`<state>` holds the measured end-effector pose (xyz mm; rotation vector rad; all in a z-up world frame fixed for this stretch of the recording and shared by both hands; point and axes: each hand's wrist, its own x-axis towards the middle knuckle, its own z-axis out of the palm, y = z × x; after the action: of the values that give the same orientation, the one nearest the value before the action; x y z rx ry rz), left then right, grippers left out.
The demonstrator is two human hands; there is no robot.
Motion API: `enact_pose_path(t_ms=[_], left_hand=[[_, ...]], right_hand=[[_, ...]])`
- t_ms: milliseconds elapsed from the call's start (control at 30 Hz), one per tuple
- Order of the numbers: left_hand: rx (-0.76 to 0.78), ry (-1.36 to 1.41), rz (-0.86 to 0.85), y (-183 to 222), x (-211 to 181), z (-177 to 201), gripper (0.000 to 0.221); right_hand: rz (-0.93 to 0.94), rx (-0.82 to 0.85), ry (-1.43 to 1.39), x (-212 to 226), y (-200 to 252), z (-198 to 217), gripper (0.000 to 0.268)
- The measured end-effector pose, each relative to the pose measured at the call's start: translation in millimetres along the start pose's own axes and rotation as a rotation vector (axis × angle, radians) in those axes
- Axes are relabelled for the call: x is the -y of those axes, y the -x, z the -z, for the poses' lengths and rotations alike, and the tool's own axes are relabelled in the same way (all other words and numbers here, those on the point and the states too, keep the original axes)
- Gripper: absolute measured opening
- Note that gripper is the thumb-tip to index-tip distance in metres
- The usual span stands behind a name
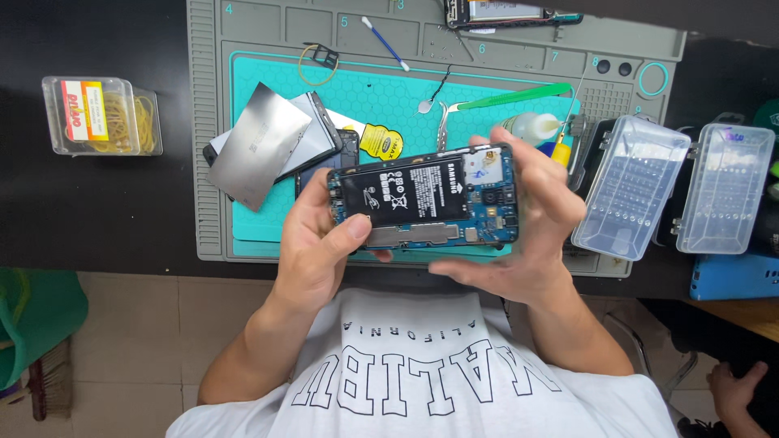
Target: The person disassembles a smartphone by prying open the back cover and separating the screen assembly. They then use a screwdriver and tweezers to remove screws and disconnect internal components. The person handles the battery, motherboard, and display assembly during the process.
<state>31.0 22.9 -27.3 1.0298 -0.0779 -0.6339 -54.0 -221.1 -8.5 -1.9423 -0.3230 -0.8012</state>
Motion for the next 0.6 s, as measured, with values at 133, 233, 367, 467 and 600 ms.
enact_pose_path(t_ms=[133,233,367,467,600], left_hand=[[0.123,0.181,0.204,-1.8,-1.3,-15.8,0.054],[0.15,0.226,0.29,-3.5,-3.8,-25.7,0.064],[0.164,0.294,0.36,2.0,-0.8,-28.8,0.072],[0.152,0.244,0.365,6.5,-7.6,-32.1,0.089],[0.216,0.156,0.244,6.8,-8.0,-28.6,0.073]], right_hand=[[-0.403,-0.006,-0.46,12.9,2.5,-3.0,0.132],[-0.542,-0.003,-0.722,13.0,3.2,-1.2,0.127],[-0.608,-0.039,-0.693,15.4,6.5,-5.4,0.113],[-0.626,-0.02,-0.718,15.3,8.3,-6.2,0.096],[-0.75,-0.103,-0.849,28.1,11.4,-12.1,0.096]])
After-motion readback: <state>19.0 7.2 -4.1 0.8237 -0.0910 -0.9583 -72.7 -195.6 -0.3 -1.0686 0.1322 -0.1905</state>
